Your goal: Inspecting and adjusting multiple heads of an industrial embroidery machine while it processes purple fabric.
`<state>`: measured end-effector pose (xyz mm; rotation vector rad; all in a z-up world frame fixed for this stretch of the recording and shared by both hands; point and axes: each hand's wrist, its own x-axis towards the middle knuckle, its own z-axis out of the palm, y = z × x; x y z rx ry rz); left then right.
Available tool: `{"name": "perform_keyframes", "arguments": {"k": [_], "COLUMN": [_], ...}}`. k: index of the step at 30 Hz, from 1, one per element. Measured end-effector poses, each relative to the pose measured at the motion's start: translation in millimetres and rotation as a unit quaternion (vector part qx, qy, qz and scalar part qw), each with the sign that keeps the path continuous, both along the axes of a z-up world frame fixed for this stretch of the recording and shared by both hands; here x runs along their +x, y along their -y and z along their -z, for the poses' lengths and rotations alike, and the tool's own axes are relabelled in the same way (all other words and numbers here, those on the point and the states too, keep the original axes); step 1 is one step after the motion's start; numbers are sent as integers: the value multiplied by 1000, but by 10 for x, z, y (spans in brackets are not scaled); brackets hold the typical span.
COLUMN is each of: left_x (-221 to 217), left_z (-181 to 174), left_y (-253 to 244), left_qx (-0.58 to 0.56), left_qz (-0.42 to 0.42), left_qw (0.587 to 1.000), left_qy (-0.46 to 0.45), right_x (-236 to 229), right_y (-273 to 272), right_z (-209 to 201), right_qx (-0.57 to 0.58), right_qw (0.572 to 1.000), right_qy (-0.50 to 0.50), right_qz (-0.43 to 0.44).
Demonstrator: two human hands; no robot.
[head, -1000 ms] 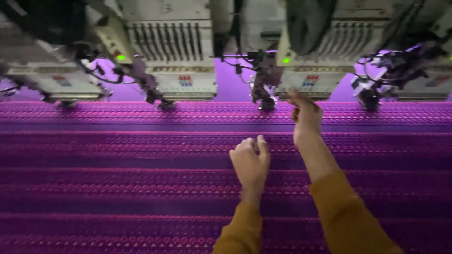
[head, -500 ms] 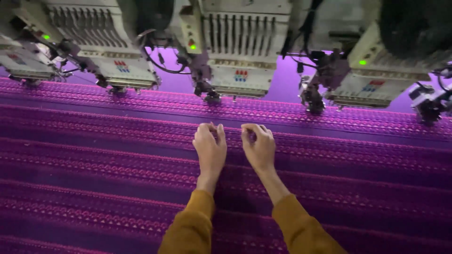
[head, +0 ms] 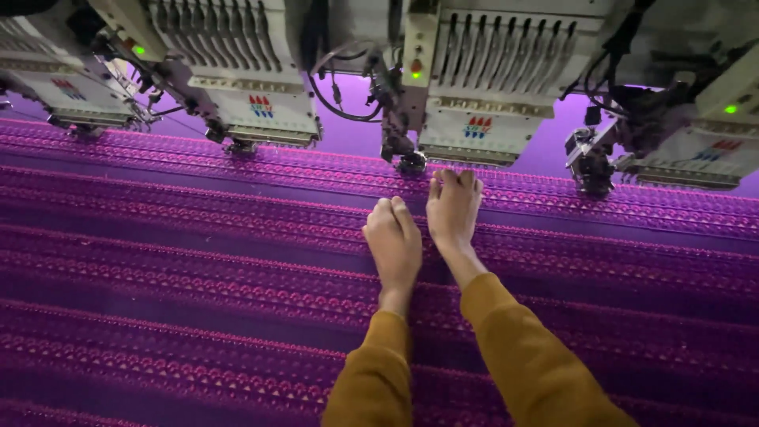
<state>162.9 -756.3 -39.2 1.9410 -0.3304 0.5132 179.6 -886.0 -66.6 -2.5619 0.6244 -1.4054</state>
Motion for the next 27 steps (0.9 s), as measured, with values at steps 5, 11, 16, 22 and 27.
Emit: {"name": "perform_keyframes", "arguments": {"k": [5, 11, 16, 22, 27], "left_x": [-33, -90, -107, -115, -113], "left_z": [-41, -153, -180, -185, -116], "left_y": [-9, -48, -56, -62, -164], "left_qx": [-15, -31, -48, -59, -75], "left_qz": [3, 19, 31, 45, 73], "left_qw": [1000, 999, 998, 995, 992], "left_qy": [-15, -34, -40, -61, -66], "right_x": [24, -198, -153, -311, -789], "right_y": [125, -62, -225, -374, -444], "right_z": [175, -226, -750, -1100, -830], "right_qx": [61, 343, 475, 614, 637], "right_qw": [995, 937, 873, 771, 741], "right_qy": [50, 25, 72, 97, 72], "right_qz": [-62, -66, -79, -138, -199]}}
